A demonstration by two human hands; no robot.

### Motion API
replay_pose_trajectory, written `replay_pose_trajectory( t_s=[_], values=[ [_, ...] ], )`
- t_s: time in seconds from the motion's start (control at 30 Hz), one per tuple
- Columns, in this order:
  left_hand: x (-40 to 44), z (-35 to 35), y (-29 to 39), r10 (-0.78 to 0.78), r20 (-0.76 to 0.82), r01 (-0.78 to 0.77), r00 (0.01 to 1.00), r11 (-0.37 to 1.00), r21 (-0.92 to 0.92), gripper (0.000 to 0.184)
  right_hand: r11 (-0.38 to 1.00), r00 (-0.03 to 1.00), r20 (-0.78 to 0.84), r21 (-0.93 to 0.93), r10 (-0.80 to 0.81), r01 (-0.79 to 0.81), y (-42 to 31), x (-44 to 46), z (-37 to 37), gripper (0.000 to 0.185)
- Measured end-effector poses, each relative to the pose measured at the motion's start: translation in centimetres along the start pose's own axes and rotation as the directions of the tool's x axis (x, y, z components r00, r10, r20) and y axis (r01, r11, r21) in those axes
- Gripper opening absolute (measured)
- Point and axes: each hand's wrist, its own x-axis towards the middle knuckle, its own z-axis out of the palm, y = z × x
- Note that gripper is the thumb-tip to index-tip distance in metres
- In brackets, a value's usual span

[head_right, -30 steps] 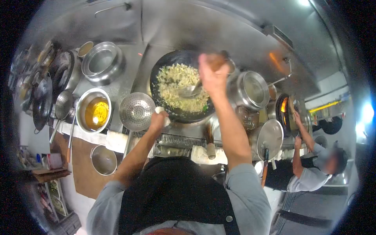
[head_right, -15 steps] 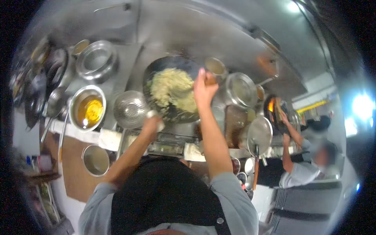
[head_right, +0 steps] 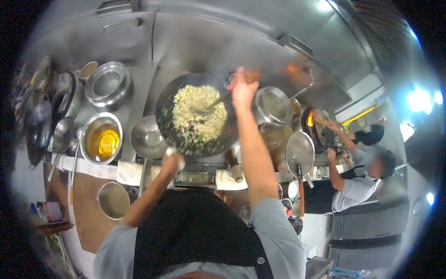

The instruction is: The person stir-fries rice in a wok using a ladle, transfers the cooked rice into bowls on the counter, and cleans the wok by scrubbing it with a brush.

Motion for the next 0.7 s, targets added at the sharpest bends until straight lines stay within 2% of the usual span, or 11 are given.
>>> replay_pose_trajectory(
  t_s=[0.03, 0.07, 0.1, 0.2, 0.27, 0.33, 0.37, 0.4, 0.47, 0.57, 0.7],
  values=[
    [-2.0, -1.9, -0.5, 0.015, -0.03, -0.015, 0.999, 1.0, 0.005, 0.015, 0.999, 0.999, -0.041, -0.025, -0.025, 0.024, -1.1, 1.6, -1.3, 0.031],
    [-2.8, -4.9, -1.9, -0.099, -0.02, 0.101, 0.995, 0.988, 0.115, 0.02, 0.999, 0.999, -0.042, -0.008, -0.032, 0.032, -4.6, 2.2, -2.0, 0.032],
    [-4.4, -5.5, -2.0, -0.114, -0.102, 0.125, 0.988, 0.987, 0.102, 0.02, 0.999, 0.995, -0.084, -0.011, -0.045, 0.045, -8.0, 2.1, -2.1, 0.035],
    [-5.5, -0.6, 2.0, -0.102, -0.114, 0.095, 0.988, 0.993, -0.067, 0.02, 0.999, 1.0, -0.024, 0.045, -0.016, 0.017, -14.9, -1.1, -2.1, 0.042],
    [-2.2, 4.4, 5.4, -0.041, -0.106, 0.031, 0.994, 0.995, -0.096, 0.025, 0.998, 1.0, -0.015, 0.063, 0.008, -0.007, -13.5, -3.9, -1.6, 0.031],
    [5.4, 4.7, 2.2, -0.108, 0.014, 0.109, 0.994, 0.993, -0.046, 0.024, 0.99, 0.999, 0.011, -0.135, 0.045, -0.043, -6.0, -5.6, 0.6, 0.027],
    [5.5, 4.6, 1.9, -0.062, -0.041, 0.065, 0.997, 0.994, 0.083, 0.025, 0.997, 0.997, 0.044, -0.056, 0.056, -0.054, -1.3, -5.6, 1.1, 0.026],
    [3.8, 4.0, 1.5, -0.083, -0.062, 0.086, 0.995, 0.996, 0.039, 0.025, 0.998, 0.995, 0.07, 0.017, 0.065, -0.067, 1.4, -5.0, 1.1, 0.024],
    [1.2, 0.8, -0.6, -0.088, -0.009, 0.088, 0.996, 0.996, -0.008, 0.019, 0.999, 0.999, 0.026, -0.025, 0.031, -0.031, -0.9, -1.2, 0.1, 0.025],
    [-3.4, -4.6, -2.0, -0.147, -0.088, 0.162, 0.985, 0.967, 0.197, 0.018, 0.999, 0.999, -0.032, 0.023, -0.035, 0.036, -9.2, 1.1, -1.6, 0.032],
    [-3.0, 1.4, 1.6, -0.065, -0.072, 0.061, 0.995, 0.996, -0.064, 0.016, 0.996, 1.0, -0.005, 0.091, 0.011, -0.011, -14.2, -2.3, -1.9, 0.038]
  ],
)
